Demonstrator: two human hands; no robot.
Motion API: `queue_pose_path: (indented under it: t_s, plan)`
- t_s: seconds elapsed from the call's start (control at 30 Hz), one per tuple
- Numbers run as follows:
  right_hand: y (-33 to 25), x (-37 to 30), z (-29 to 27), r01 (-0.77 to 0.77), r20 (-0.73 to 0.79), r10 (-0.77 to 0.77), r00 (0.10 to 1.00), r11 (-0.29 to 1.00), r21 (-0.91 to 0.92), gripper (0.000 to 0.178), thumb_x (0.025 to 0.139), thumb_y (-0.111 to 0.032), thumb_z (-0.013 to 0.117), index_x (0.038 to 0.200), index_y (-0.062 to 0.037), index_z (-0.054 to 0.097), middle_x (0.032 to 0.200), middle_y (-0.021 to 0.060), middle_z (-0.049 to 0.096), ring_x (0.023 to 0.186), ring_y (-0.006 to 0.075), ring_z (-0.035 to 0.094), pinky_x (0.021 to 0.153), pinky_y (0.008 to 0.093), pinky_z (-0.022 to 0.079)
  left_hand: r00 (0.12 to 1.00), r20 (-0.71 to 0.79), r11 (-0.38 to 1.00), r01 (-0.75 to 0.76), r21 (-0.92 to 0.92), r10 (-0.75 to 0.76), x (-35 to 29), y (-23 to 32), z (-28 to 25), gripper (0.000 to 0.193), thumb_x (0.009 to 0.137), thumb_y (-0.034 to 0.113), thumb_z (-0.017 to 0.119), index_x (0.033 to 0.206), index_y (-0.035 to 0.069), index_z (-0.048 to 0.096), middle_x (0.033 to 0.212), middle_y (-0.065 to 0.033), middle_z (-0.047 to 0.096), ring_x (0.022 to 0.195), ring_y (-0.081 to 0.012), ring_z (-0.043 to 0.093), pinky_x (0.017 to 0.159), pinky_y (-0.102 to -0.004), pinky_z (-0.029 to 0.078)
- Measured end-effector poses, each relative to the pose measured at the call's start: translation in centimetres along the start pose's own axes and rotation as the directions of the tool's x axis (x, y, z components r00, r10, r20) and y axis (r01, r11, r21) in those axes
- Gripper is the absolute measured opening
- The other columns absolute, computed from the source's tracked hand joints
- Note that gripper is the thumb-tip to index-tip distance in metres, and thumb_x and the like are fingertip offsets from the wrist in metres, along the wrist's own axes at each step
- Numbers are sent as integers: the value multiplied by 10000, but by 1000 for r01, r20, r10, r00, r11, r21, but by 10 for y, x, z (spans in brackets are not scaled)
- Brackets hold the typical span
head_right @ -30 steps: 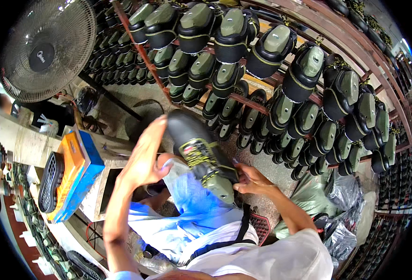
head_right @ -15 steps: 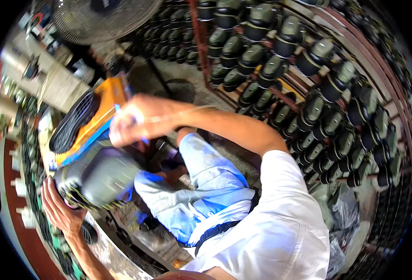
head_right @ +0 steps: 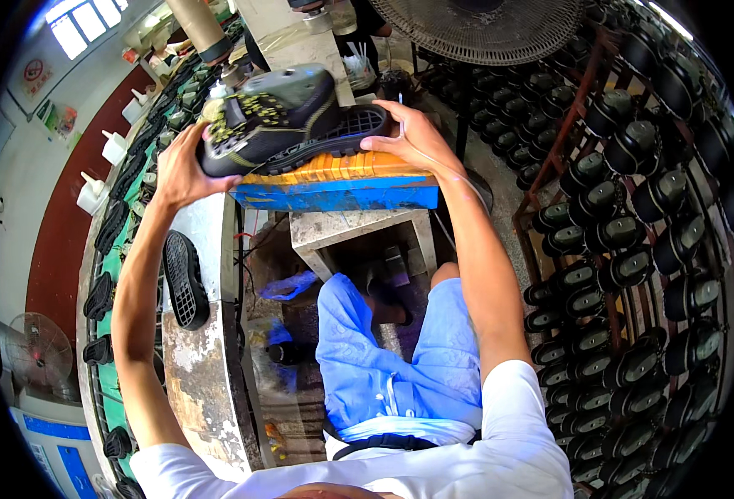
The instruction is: The person applies a liquid from a thin tube to the seam of a black boot and then places the boot onto a storage rack.
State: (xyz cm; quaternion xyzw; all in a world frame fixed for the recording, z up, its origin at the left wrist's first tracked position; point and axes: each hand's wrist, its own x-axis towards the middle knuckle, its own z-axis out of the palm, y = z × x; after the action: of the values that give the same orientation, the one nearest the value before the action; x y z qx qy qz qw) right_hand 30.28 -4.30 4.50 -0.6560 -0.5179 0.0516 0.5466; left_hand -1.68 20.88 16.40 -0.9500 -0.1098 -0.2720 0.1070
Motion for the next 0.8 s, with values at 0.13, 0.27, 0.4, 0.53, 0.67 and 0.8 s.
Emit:
queue_pose_path:
  t_s: [0.13,0.27,0.4,0.53,0.67,0.8]
  plan:
    - [-15,4,-1,-137,160,110,981,977,164,810,807,-237,925,1488,4,560,1259,120,721,1112,170,658,1007,325,507,991,129,996,-24,-83,34,29,-1,27,1104,559,692,860,1345,-46,620,1186,-237,718,1111,-389,701,991,-451,536]
    - [-6,10,-1,-156,207,105,973,957,245,768,813,-183,918,1448,58,561,1302,123,709,1143,174,654,1051,328,502,960,279,982,78,-171,-28,47,11,35,1149,566,713,850,1342,-101,612,1248,-289,684,1163,-406,675,1071,-456,506]
    - [-2,16,-5,-129,220,79,972,966,225,777,822,-168,910,1467,63,543,1393,160,670,1254,208,623,1100,342,476,971,239,986,32,-164,8,47,3,40,1156,580,717,856,1362,-95,601,1295,-278,677,1192,-401,669,1078,-462,501]
    - [-1,12,-3,-185,199,145,969,963,198,857,808,-200,924,1506,68,504,1431,196,644,1282,224,618,1117,348,464,970,239,979,7,-203,43,40,0,35,1175,575,723,855,1361,-112,599,1268,-294,685,1184,-409,673,1080,-456,501]
    - [16,18,2,-59,156,39,987,990,127,843,803,-195,926,1494,61,516,1414,189,655,1269,218,625,1108,343,475,975,222,987,10,-160,26,40,0,41,1180,567,737,847,1352,-111,609,1237,-304,695,1154,-416,685,1067,-452,509]
    - [2,20,9,-150,213,98,972,958,244,767,814,-158,913,1455,54,548,1370,167,682,1239,204,635,1091,339,489,981,193,974,16,-224,28,38,-11,63,1117,583,719,864,1327,-75,612,1188,-269,696,1142,-411,673,1042,-459,500]
